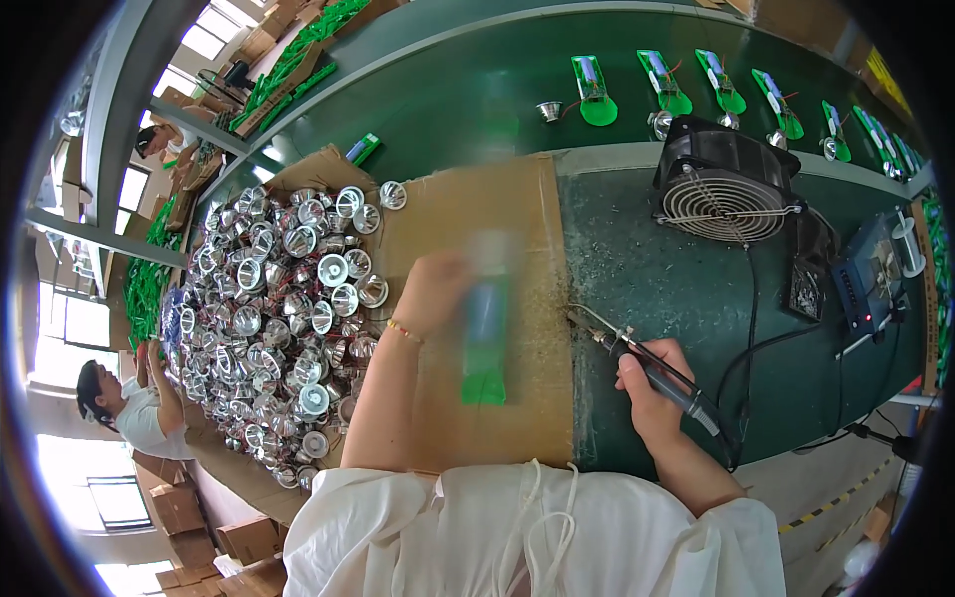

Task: The person solders wires to electronic circuit boards inside green flashlight housings on an assembly line using a soldering iron.

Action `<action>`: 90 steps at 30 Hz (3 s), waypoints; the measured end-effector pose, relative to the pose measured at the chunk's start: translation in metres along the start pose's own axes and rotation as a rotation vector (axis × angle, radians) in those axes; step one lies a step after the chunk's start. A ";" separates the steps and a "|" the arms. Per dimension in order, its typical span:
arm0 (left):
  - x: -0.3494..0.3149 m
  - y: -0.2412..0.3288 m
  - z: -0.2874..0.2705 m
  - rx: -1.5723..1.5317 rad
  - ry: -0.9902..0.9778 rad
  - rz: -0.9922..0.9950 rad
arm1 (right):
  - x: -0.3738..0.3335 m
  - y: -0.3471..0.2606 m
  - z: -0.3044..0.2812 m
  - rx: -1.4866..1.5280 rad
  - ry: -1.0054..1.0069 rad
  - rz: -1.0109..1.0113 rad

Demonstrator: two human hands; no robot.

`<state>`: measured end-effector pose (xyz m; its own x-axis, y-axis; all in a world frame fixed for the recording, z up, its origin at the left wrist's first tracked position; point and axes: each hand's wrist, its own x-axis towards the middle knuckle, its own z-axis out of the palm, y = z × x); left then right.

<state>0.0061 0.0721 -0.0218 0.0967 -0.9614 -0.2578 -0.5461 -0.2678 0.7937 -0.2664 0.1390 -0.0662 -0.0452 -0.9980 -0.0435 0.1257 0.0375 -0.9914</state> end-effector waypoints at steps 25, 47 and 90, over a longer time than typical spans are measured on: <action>-0.131 0.008 0.045 -0.347 -0.049 0.194 | -0.016 -0.022 0.051 0.174 -0.406 0.108; -0.143 -0.009 0.054 -0.356 0.026 0.118 | -0.037 -0.019 0.051 0.179 -0.457 0.319; -0.168 -0.013 0.068 -0.619 0.007 0.011 | -0.061 -0.020 0.056 0.084 -0.432 0.099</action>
<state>-0.0596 0.2417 -0.0256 0.1007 -0.9642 -0.2453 0.0363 -0.2428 0.9694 -0.2107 0.1967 -0.0370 0.3869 -0.9199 -0.0645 0.1892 0.1476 -0.9708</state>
